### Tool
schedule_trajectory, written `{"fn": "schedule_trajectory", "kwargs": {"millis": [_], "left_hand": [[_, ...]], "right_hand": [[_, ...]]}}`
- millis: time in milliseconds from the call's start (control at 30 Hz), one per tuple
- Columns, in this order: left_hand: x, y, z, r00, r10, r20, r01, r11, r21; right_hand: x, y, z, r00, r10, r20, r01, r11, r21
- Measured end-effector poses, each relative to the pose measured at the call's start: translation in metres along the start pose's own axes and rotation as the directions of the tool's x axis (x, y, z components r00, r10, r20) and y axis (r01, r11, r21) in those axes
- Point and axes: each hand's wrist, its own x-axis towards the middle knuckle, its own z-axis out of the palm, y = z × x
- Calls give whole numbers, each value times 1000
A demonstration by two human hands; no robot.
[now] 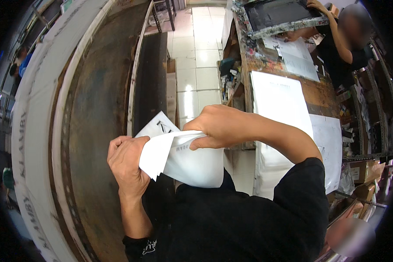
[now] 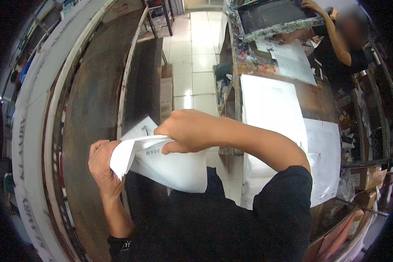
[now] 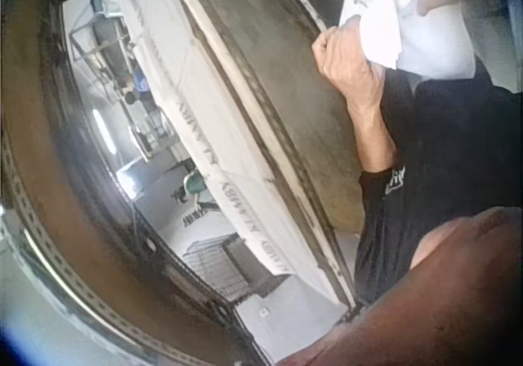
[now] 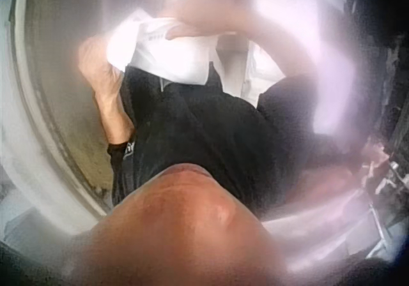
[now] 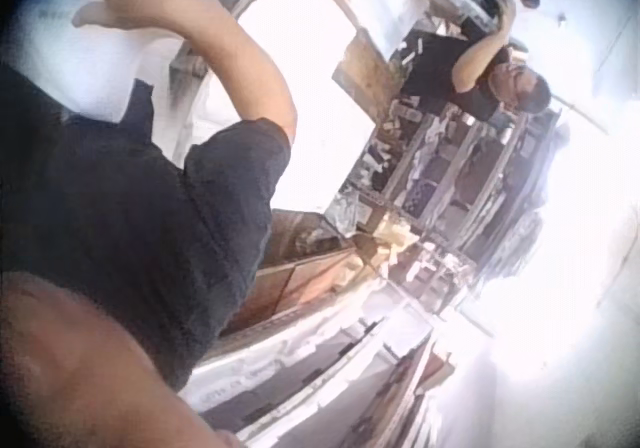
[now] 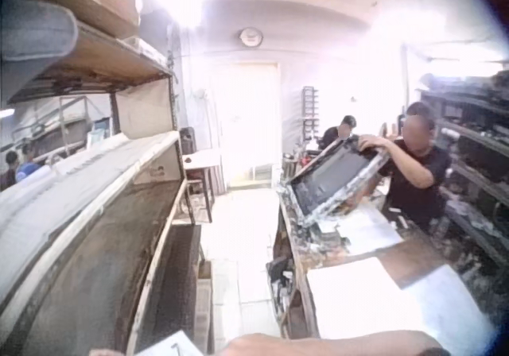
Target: The person sits on the floor and repeatedly folds white plastic shopping bags with 'KLAMBY' printed on them. They pick up a stack, fold each bag individually, and place the folded stack on a nearby wooden shelf.
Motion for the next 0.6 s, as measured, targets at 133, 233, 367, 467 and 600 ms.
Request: {"fn": "schedule_trajectory", "kwargs": {"millis": [133, 233, 367, 467, 600], "left_hand": [[-70, 60, -6, 989, -143, 49, 144, 989, -24], [-120, 93, -9, 971, -229, 72, 232, 972, -41], [-175, 148, -20, 948, -317, 23, 317, 948, -3], [-207, 178, -36, 933, -354, -62, 357, 933, 54], [-262, 212, -65, 882, -443, -160, 463, 878, 123]], "right_hand": [[-34, 2, 52, 967, -225, 118, 168, 914, 368], [-58, -19, 94, 981, -103, 165, 61, 969, 240], [-93, -35, 153, 977, -207, 55, 192, 961, 199], [-109, -63, 173, 953, -302, 28, 297, 948, 119], [-107, -98, 213, 857, -500, -123, 475, 860, -188]]}}
